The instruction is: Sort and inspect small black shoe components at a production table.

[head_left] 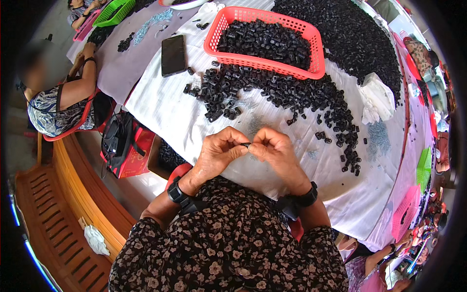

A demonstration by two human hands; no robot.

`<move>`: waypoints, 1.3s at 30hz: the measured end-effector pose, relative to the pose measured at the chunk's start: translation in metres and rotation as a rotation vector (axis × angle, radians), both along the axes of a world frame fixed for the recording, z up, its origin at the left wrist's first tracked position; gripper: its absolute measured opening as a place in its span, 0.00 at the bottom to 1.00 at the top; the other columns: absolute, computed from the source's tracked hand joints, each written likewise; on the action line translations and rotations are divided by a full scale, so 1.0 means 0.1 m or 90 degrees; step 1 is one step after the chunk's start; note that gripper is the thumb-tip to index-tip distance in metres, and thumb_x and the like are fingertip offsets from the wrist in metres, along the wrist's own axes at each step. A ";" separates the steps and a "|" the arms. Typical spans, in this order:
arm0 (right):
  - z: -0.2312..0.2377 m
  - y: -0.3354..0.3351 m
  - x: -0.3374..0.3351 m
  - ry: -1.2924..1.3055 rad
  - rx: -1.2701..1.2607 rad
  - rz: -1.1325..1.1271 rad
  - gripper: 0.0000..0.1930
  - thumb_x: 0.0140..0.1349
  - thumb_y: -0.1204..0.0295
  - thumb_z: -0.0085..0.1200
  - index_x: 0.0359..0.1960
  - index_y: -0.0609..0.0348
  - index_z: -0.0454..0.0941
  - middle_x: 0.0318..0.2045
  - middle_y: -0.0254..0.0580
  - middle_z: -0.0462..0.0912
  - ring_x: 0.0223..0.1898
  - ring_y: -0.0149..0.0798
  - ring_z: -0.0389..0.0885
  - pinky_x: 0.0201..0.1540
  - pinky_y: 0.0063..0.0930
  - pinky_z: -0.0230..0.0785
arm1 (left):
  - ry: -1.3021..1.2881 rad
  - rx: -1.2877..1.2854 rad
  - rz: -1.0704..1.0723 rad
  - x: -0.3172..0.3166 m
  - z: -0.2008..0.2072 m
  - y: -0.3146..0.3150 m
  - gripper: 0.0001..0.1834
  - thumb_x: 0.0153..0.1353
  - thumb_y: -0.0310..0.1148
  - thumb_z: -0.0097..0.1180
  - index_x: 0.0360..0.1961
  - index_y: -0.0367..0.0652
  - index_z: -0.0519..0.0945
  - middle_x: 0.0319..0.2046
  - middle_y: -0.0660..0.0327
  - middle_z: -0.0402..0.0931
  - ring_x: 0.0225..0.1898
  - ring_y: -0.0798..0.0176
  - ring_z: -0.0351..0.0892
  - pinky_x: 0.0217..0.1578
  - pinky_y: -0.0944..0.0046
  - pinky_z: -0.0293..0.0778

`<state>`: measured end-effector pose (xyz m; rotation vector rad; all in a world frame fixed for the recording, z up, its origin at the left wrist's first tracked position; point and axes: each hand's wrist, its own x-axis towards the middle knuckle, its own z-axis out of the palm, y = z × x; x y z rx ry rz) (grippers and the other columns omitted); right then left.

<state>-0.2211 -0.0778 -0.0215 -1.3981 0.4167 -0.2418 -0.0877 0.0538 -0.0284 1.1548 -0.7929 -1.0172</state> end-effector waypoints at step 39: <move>-0.11 -0.44 -0.12 0.167 -0.846 -0.243 0.07 0.51 0.85 0.45 0.33 0.64 0.69 0.30 0.52 0.73 0.32 0.56 0.73 0.34 0.45 0.68 | 0.114 -0.037 0.015 0.08 -0.04 0.03 0.07 0.59 0.23 0.56 0.38 0.34 0.76 0.30 0.62 0.76 0.30 0.72 0.73 0.35 0.72 0.70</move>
